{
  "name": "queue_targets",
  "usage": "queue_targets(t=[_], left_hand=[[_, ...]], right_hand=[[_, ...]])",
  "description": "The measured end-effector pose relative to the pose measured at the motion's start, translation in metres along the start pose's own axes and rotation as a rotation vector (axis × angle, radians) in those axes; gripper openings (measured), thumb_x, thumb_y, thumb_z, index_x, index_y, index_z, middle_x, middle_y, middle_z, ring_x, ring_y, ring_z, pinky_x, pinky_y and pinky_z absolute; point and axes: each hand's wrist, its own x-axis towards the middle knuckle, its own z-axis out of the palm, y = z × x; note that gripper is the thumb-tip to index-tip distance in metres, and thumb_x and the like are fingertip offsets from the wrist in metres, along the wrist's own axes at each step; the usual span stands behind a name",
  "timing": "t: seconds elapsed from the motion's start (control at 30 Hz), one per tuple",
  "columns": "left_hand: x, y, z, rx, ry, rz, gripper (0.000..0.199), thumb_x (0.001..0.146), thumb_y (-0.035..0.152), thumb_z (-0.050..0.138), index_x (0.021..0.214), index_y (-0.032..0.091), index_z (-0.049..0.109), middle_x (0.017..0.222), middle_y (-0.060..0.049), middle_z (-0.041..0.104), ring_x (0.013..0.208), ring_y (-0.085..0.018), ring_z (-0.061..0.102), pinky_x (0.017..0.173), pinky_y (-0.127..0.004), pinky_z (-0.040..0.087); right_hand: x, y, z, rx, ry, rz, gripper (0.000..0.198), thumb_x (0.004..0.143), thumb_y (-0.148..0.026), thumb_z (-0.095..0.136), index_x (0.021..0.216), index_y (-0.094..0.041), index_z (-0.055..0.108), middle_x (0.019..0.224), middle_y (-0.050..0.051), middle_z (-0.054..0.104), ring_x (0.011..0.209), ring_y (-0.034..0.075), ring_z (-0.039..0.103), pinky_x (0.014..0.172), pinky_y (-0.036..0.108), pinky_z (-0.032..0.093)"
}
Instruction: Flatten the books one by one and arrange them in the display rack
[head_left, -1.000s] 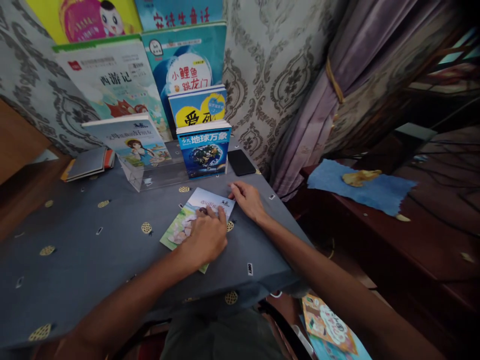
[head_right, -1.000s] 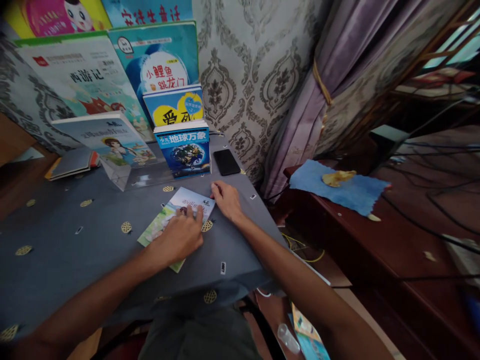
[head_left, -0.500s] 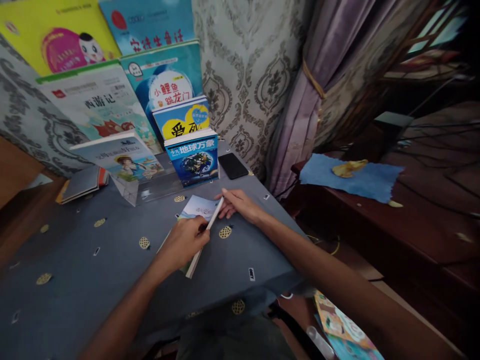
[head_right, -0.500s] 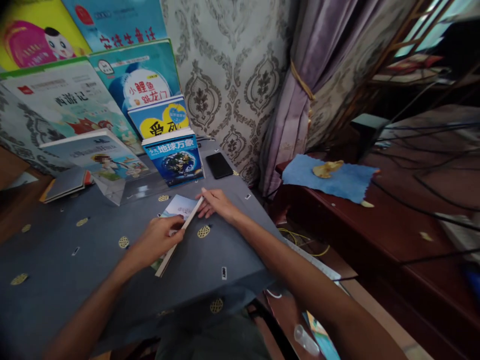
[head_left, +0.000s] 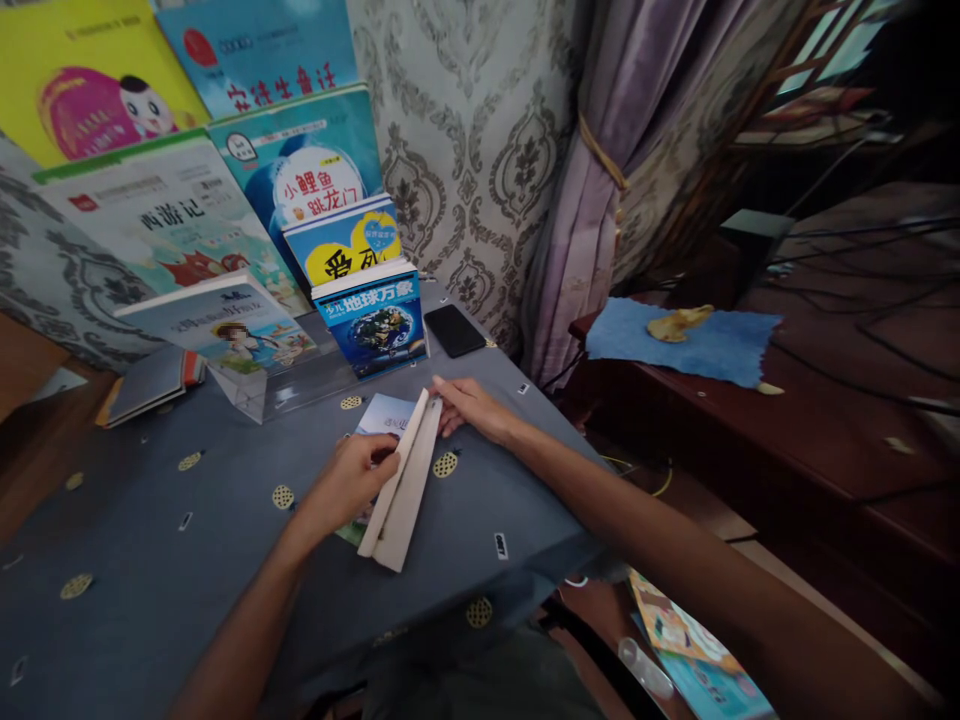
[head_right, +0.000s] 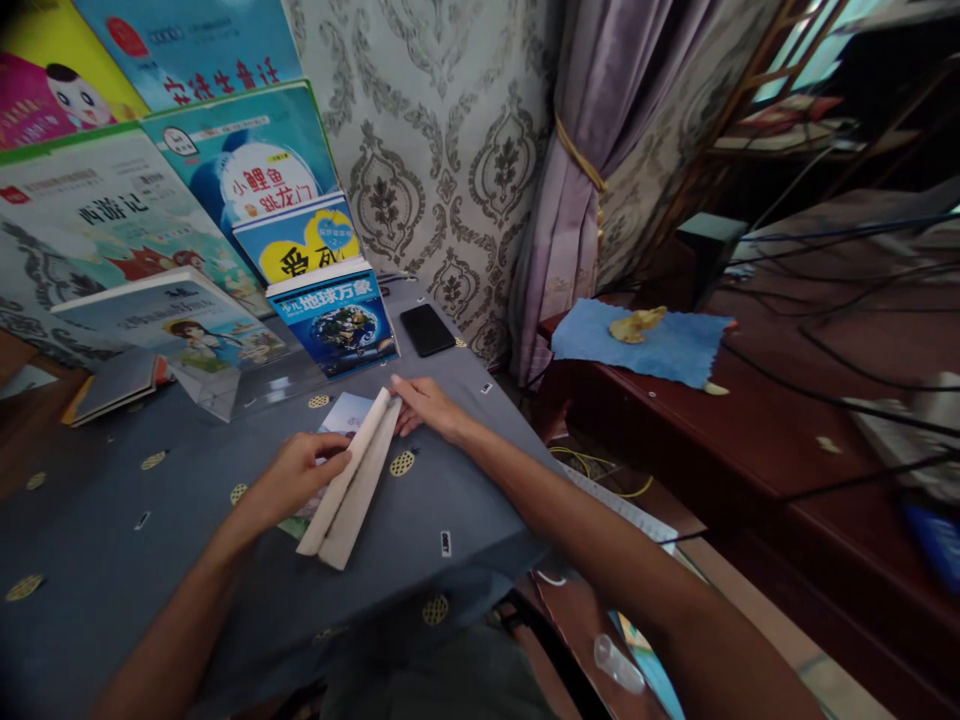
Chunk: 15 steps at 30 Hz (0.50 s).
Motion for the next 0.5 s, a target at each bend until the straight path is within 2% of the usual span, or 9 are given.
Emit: queue_targets(t=[0.23,0.4,0.5], left_hand=[[0.0,-0.002,-0.001,0.024,-0.005,0.021,0.032,0.087,0.029,0.044,0.079,0.018,0.073,0.072,0.0,0.07,0.068,-0.015,0.059,0.068,-0.026,0.041],[-0.003,0.006,0.004,0.083,0.027,0.016,0.03,0.089,0.028,0.047,0.088,0.019,0.076,0.08,-0.001,0.074,0.073,-0.017,0.064,0.07,-0.026,0.044],[-0.006,0.015,0.011,0.191,0.039,-0.01,0.027,0.09,0.025,0.049,0.089,0.019,0.076,0.086,-0.004,0.076,0.077,-0.018,0.067,0.071,-0.027,0.045]], right_hand=[[-0.001,-0.001,0.001,-0.012,0.022,0.016,0.038,0.104,-0.041,0.045,0.093,-0.013,0.067,0.058,0.004,0.069,0.05,0.013,0.066,0.047,0.02,0.055],[-0.001,-0.002,0.0,-0.032,0.024,0.018,0.037,0.102,-0.045,0.05,0.09,-0.014,0.066,0.059,0.003,0.069,0.049,0.012,0.066,0.046,0.019,0.055],[-0.002,-0.003,-0.001,-0.048,0.006,0.018,0.032,0.101,-0.042,0.054,0.091,-0.014,0.067,0.059,0.002,0.069,0.048,0.012,0.065,0.046,0.018,0.055]])
